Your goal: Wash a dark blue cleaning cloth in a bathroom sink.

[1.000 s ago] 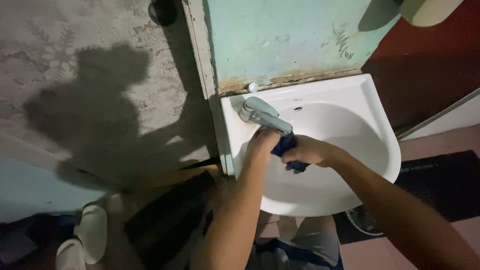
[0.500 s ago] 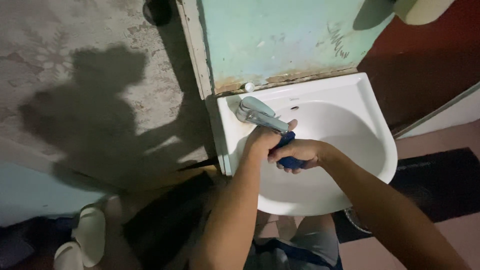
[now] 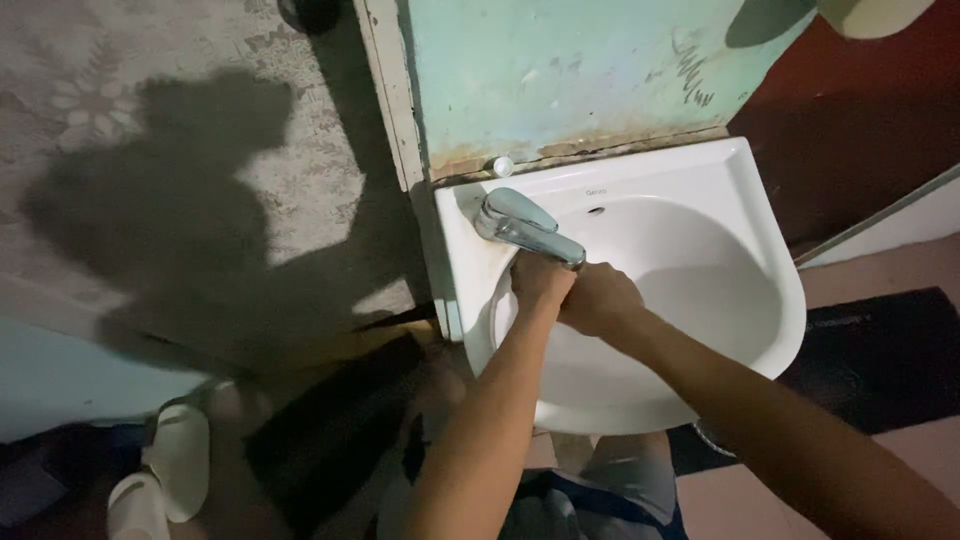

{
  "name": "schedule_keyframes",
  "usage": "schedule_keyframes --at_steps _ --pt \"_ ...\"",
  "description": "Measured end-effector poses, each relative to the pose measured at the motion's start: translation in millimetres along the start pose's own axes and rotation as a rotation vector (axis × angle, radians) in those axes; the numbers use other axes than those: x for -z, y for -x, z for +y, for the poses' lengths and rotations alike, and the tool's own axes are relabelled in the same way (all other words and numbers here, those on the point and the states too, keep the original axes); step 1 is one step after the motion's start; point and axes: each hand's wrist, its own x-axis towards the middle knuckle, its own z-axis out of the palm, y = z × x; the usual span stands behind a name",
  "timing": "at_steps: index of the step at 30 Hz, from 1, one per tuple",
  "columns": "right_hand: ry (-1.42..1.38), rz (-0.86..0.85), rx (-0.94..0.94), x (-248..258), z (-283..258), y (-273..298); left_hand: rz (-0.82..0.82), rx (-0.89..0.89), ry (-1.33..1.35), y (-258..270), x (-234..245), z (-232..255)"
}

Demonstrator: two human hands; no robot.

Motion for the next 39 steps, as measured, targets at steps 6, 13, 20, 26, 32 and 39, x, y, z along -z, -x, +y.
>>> schedule_keyframes --at_steps 6,13,20,26,32,39 --pt "0.134 -0.004 -0.173 -9.9 -9.6 22.0 -0.292 0.123 -0.203 -14.2 -44.1 -46.0" --pt "0.267 0.134 -0.005 -13.7 -0.8 22.5 -0.356 0.224 -0.163 -12.4 -75.8 -83.9" --pt "-0.014 -0.06 0.071 -34.8 32.1 -8.8 -0.228 0.081 -0.071 -26.1 -94.9 -95.4" --pt "-0.938 -0.147 -0.239 30.2 -0.4 38.5 -0.602 0.862 0.703 19.0 101.0 58.7" --pt "-0.836 -0.15 0.045 35.3 12.5 58.3 -0.316 0.476 1.088 4.9 -9.4 -29.0" --pt "-0.256 0.607 0.592 -4.1 9.1 56.9 -0.234 0.841 0.983 8.3 31.5 11.3"
